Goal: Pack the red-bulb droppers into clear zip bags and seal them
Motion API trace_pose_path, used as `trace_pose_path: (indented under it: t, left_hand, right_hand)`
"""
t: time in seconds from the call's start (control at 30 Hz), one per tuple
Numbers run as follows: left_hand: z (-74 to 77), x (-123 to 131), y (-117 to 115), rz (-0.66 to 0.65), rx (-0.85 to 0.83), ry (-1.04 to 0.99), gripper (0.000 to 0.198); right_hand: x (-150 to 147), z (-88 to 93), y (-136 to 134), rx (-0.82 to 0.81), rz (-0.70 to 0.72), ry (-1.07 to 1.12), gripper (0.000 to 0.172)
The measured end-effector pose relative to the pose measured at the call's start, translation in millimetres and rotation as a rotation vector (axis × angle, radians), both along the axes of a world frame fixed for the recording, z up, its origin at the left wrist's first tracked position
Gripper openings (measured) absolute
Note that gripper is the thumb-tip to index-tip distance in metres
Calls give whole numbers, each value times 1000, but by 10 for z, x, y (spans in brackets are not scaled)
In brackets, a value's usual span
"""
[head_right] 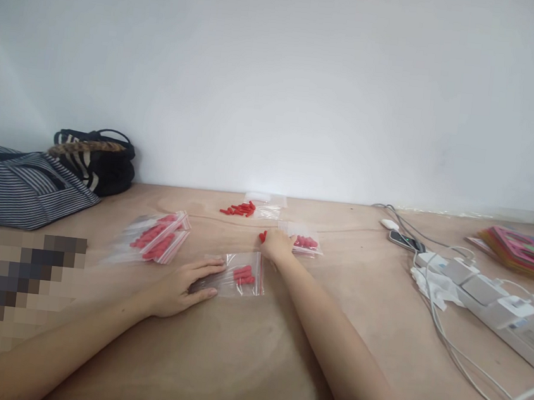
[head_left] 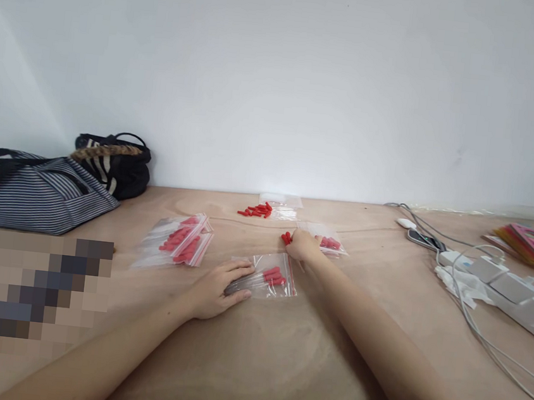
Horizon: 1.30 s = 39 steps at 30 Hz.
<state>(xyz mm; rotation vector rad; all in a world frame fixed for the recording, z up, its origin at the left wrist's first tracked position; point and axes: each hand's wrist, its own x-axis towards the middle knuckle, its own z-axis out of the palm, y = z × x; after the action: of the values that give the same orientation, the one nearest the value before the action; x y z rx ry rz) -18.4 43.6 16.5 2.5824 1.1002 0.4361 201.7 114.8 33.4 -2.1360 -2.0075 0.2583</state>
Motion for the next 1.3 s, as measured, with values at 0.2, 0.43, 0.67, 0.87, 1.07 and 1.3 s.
trace_pose_path:
  t: [0.2,0.43,0.67,0.87,1.07,1.3]
  left_hand:
    - [-9,-5,-9,39,-12,11,48]
    - [-9,-4,-17,55,-16,-23,68]
    - [6,-4,-9,8,0,93,54]
    - [-5,-2,-6,13,7,124,52]
    - [-18,-1,-3,41,9,127,58]
    - [-57,-16,4,40,24,73,57]
  right_hand:
    - [35,201,-292,135,300,73,27]
    - [-243,155,-467,-136,470,243,14]
    - [-371,51,-451,-109,345,302,29]
    - [-153,-29,-383,245,740,113,25]
    - [-128,-180,-252,551,1045,-209,23]
    - [-215,-117,-253,644,1217,-488,22]
